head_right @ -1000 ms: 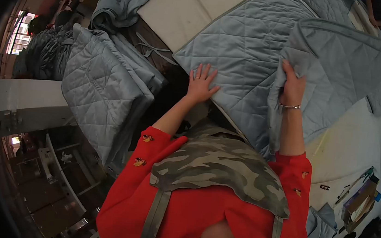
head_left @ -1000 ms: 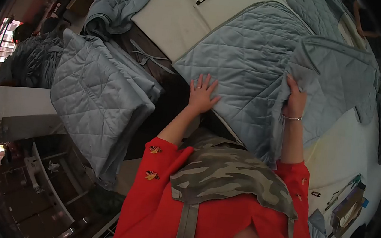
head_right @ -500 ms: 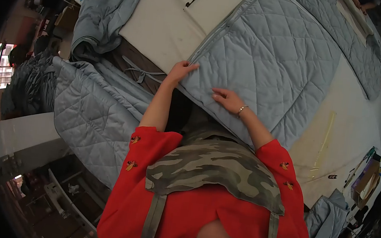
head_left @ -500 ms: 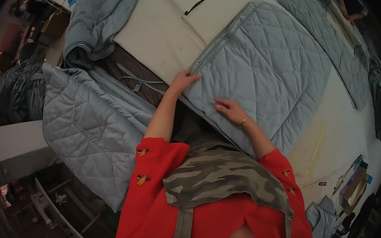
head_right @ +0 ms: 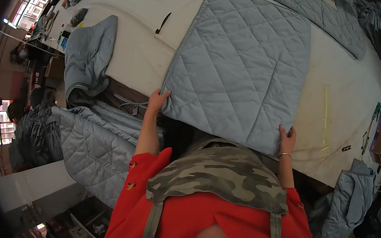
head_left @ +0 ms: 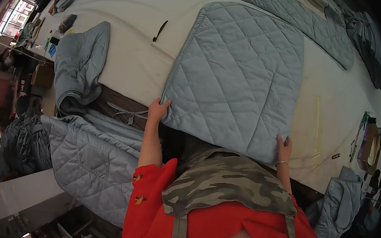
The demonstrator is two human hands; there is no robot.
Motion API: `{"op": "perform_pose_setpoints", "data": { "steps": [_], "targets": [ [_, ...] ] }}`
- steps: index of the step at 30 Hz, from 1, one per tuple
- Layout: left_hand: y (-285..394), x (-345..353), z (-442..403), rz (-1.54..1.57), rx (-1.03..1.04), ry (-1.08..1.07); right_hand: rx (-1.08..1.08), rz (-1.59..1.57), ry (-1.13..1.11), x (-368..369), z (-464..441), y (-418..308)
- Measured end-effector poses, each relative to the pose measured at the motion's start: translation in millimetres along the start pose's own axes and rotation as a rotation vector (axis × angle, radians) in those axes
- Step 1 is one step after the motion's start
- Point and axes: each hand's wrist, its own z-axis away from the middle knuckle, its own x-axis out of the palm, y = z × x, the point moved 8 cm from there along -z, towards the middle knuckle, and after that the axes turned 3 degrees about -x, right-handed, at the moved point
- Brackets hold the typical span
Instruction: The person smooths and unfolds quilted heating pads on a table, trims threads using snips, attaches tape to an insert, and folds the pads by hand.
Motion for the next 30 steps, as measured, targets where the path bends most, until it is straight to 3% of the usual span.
{"op": "perform_pose_setpoints", "data": {
  "steps": [2,4,6,8,10,11,13,14,15,17,18,20,22,24,27,30],
  "targets": [
    [-1,6,-1,0.15,-0.024,-0.058,-0.07,0.037,-0.002,2,3,4],
    [39,11,41,0.399,-0.171,-0.266,-0.128,0.079,0.001,1,14,-14],
    [61,28,60,0.402,-0.128,-0.322,0.054,-0.134,-0.168,-5,5,-62],
    [66,59,83,0.409,-0.1,-0.379,-0.233,-0.058,-0.205,-41,-12,-134],
    [86,112,109,0.494,-0.047,-0.631,-0.494,0.025,-0.105,-96,-39,-201],
    [125,129,146,0.457,0.009,-0.776,-0.502,-0.048,-0.095,-126,-60,-220],
    [149,201,228,0.395,0.14,-1.091,-0.565,0.297,0.105,-200,-100,-242],
    [171,214,264,0.097,0.25,-1.132,-0.593,0.537,0.257,-228,-118,-245],
    [189,225,296,-0.203,0.359,-1.162,-0.584,0.545,0.252,-255,-146,-216],
    [186,280,335,-0.399,0.328,-1.451,-0.857,0.739,0.386,-300,-188,-176],
    [183,287,336,-0.398,0.324,-1.455,-0.672,0.545,0.33,-301,-192,-145],
    [205,295,315,-0.007,0.481,-1.198,-0.397,0.343,0.02,-267,-176,-77],
    [183,292,266,0.058,0.28,-1.055,-0.009,0.271,-0.096,-223,-122,-23],
    [178,265,219,0.181,0.15,-0.889,0.097,0.163,-0.163,-198,-89,38],
    [179,229,153,0.403,-0.018,-0.669,0.296,0.017,-0.165,-172,-25,70],
    [187,224,82,0.654,-0.101,-0.545,0.353,-0.076,-0.102,-165,11,97]
  ]
}}
